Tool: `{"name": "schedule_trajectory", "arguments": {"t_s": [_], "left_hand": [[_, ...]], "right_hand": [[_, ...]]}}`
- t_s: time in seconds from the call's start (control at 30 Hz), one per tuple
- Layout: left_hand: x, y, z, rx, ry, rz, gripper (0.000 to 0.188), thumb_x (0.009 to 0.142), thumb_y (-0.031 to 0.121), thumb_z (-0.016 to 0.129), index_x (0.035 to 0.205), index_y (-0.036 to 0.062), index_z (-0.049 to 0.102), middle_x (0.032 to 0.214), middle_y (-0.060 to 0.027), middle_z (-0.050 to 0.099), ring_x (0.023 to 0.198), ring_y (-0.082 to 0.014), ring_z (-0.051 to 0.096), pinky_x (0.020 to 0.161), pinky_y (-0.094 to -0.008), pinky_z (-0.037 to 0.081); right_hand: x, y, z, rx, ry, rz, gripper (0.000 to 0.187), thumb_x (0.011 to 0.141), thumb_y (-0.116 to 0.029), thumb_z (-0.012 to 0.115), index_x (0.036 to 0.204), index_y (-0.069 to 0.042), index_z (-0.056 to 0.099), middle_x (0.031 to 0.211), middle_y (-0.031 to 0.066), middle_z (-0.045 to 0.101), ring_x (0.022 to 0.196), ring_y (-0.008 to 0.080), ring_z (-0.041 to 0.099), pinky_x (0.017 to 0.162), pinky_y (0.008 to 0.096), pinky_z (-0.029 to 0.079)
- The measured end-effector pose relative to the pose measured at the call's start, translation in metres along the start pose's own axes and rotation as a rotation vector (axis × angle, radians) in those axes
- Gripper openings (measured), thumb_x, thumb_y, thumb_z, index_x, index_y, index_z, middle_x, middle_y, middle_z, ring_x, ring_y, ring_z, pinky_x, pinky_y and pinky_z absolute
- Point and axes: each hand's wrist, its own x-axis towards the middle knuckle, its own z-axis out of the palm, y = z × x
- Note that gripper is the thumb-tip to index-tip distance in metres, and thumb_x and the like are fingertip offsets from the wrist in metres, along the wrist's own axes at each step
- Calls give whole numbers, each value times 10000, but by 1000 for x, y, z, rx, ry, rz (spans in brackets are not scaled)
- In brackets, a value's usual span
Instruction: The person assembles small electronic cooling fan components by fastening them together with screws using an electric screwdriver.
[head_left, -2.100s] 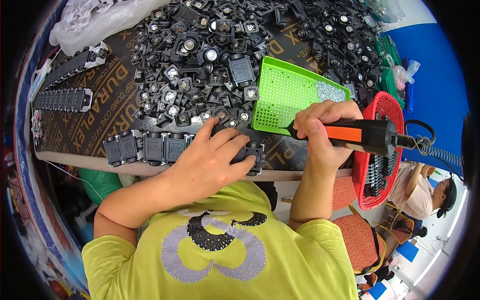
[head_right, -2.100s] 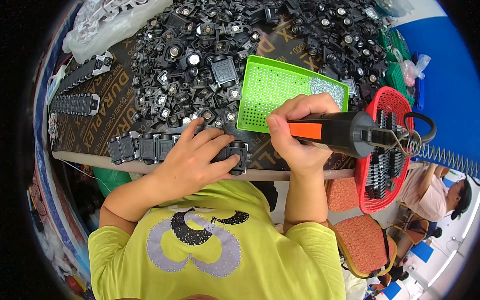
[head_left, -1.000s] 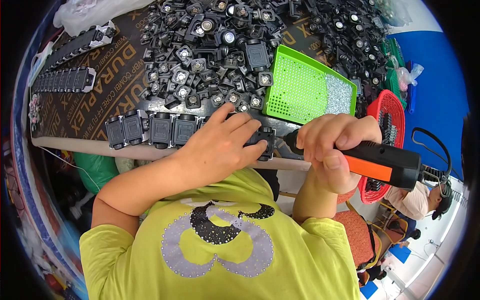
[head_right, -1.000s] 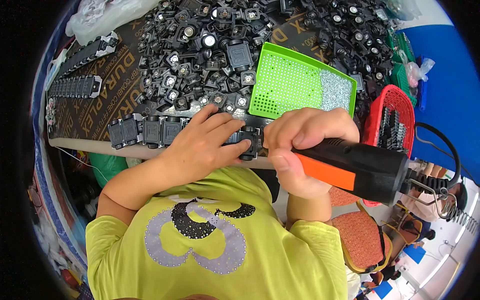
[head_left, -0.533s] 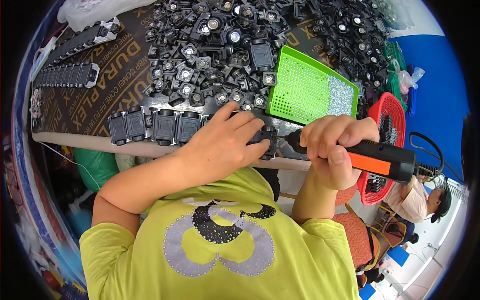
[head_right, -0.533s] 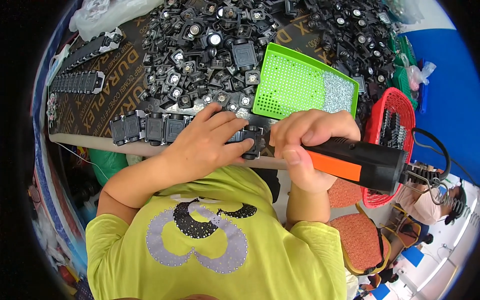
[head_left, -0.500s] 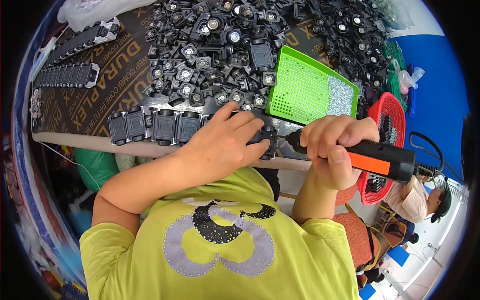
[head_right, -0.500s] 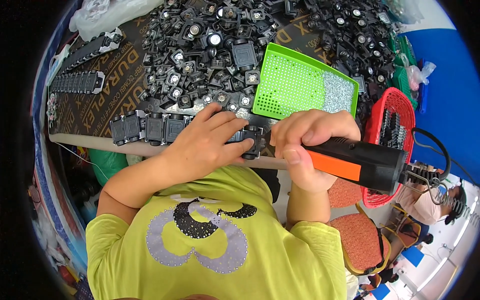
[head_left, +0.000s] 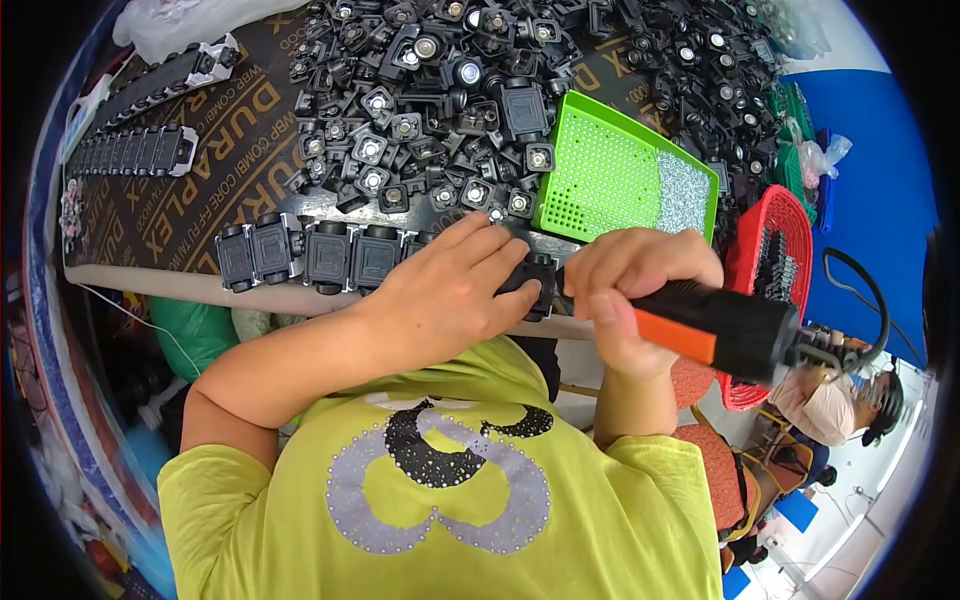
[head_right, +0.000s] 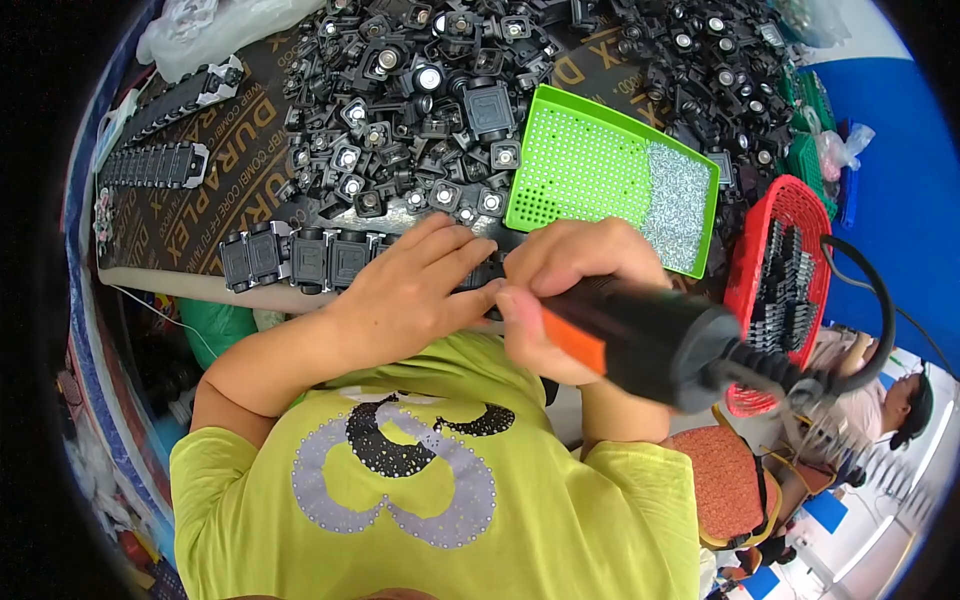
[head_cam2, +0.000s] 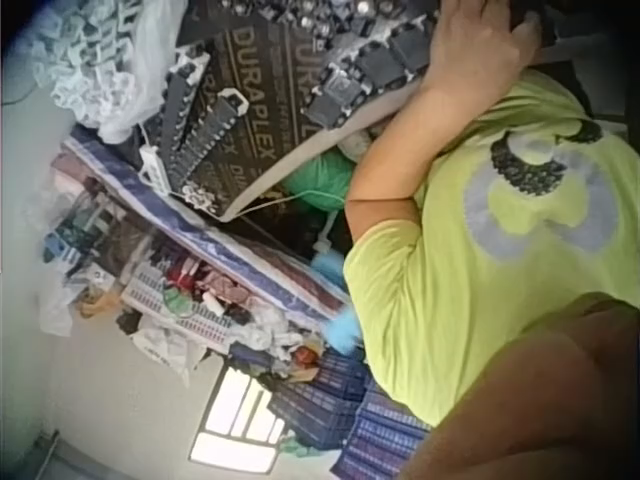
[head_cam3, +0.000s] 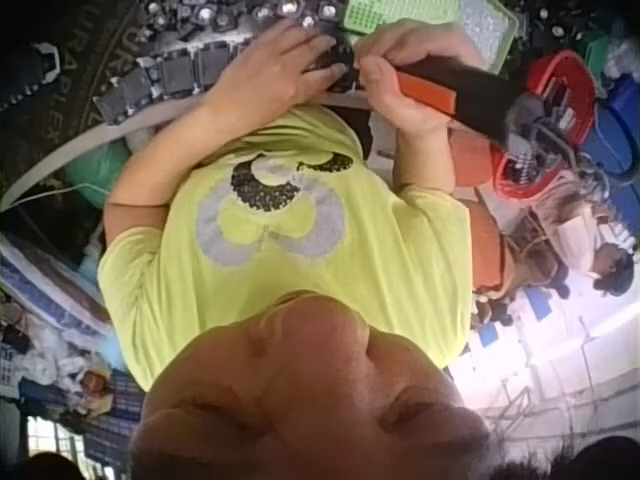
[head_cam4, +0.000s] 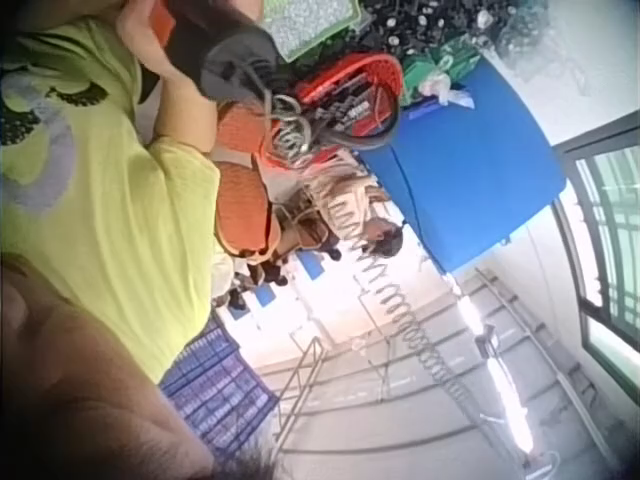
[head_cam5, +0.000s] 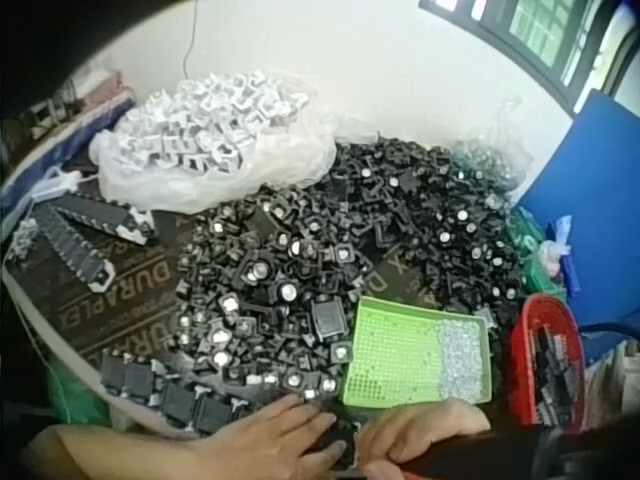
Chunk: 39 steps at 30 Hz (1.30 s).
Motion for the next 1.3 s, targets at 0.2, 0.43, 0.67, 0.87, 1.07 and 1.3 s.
{"name": "schedule_trajectory", "arguments": {"t_s": [0.2, 0.43, 0.67, 0.87, 1.07, 1.3], "left_hand": [[3, -2, 0, -19, 50, 14, 279, 789, 157, 663, 1036, 48, 733, 1124, -179, 655, 1100, -324, 602, 1080, -461, 463], [1, -1, -1, -47, 57, 13, 270, 780, 161, 667, 1015, 45, 730, 1132, -180, 653, 1115, -328, 600, 1087, -467, 462], [7, -1, 5, 69, -13, 9, 306, 810, 213, 709, 1099, 121, 670, 1190, -169, 631, 1114, -347, 596, 1021, -513, 487], [11, 2, 8, 54, 16, -22, 312, 810, 212, 708, 1107, 125, 672, 1193, -168, 633, 1116, -345, 596, 1008, -520, 482], [13, 2, 7, 76, -2, -10, 317, 815, 232, 714, 1110, 123, 673, 1202, -175, 634, 1123, -344, 596, 1008, -516, 481], [11, -1, 9, 56, 10, -11, 352, 799, 256, 742, 1110, 107, 671, 1205, -180, 632, 1127, -348, 593, 995, -507, 485]], "right_hand": [[-4, -3, 12, -167, -9, -24, 296, 851, 75, 684, 968, -67, 453, 721, 94, 587, 573, 196, 582, 587, 383, 534], [-1, -9, 4, 22, 37, -40, 387, 795, 30, 818, 993, -81, 504, 764, 77, 614, 631, 223, 625, 633, 390, 552], [19, -1, -33, -137, 398, -109, 372, 795, 153, 726, 981, -50, 476, 728, 106, 611, 566, 171, 590, 552, 307, 538], [14, 15, -40, -162, 390, -76, 348, 801, 151, 737, 952, -43, 490, 719, 98, 628, 558, 143, 592, 528, 269, 524], [12, 15, -43, -244, 338, -42, 221, 916, 97, 615, 1001, -46, 470, 715, 117, 576, 550, 190, 549, 556, 369, 509], [16, 15, -42, -98, 368, -106, 339, 803, 159, 712, 951, -41, 482, 709, 102, 625, 554, 143, 594, 531, 273, 535]]}}
